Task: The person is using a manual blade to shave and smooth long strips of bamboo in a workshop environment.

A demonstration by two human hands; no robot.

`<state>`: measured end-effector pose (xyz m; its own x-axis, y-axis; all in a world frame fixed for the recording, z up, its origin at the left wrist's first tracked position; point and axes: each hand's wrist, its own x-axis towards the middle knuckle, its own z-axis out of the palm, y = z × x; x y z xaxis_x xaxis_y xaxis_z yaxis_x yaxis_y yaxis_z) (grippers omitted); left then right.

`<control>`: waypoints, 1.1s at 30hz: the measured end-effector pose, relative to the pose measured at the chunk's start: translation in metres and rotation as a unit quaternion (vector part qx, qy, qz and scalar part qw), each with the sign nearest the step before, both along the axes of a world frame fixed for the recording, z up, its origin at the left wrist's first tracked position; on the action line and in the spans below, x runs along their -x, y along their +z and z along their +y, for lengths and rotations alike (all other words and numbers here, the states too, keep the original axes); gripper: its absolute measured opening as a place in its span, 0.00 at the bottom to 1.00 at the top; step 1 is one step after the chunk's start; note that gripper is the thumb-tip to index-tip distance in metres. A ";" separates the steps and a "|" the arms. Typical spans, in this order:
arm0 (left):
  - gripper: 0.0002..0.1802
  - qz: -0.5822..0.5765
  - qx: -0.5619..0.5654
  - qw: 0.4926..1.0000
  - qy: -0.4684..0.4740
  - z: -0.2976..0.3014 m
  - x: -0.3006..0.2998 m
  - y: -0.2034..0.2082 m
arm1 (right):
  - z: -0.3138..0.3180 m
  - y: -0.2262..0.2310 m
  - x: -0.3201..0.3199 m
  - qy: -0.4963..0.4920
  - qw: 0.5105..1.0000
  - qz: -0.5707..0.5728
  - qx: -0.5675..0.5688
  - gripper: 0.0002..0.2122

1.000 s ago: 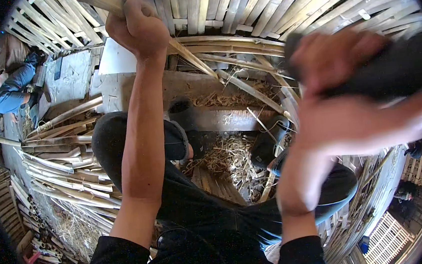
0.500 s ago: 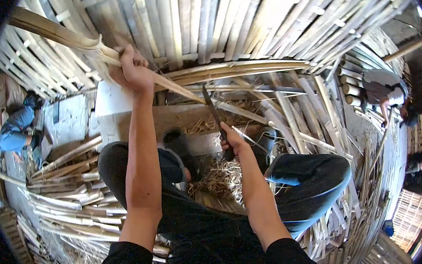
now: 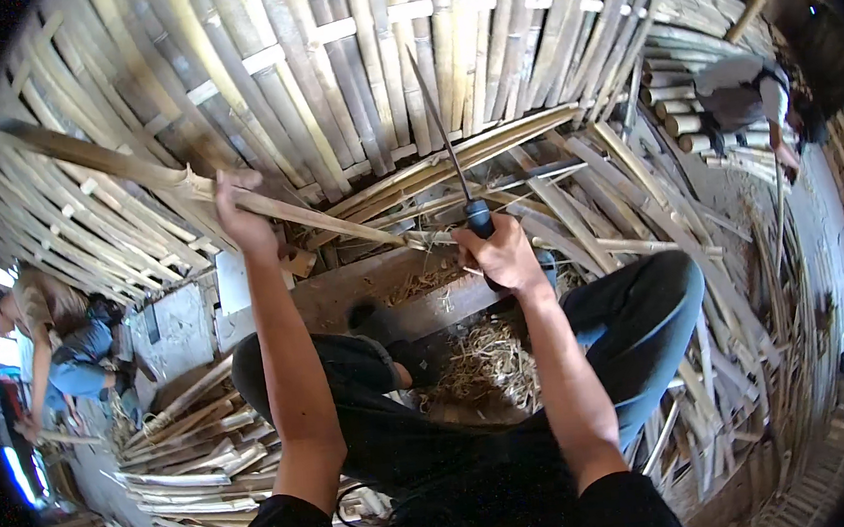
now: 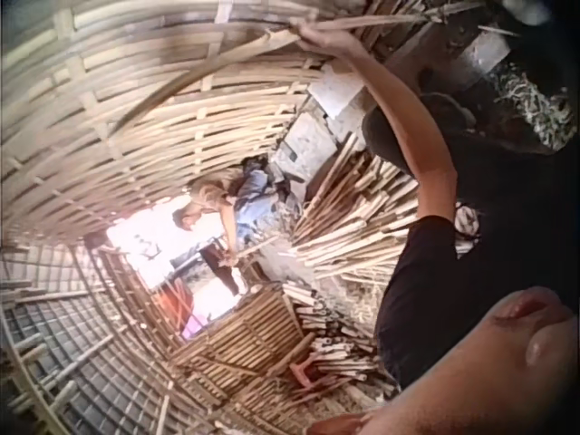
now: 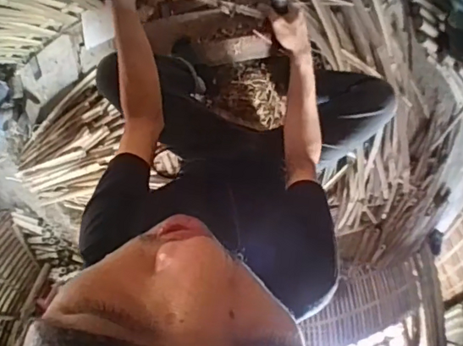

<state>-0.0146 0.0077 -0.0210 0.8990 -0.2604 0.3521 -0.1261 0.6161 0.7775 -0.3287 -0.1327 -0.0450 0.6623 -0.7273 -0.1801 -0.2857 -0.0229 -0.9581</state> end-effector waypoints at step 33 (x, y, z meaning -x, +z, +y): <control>0.29 -0.119 -0.112 0.945 0.282 0.002 0.016 0.122 | 0.093 -0.129 0.014 -0.031 0.988 0.128 0.081 0.18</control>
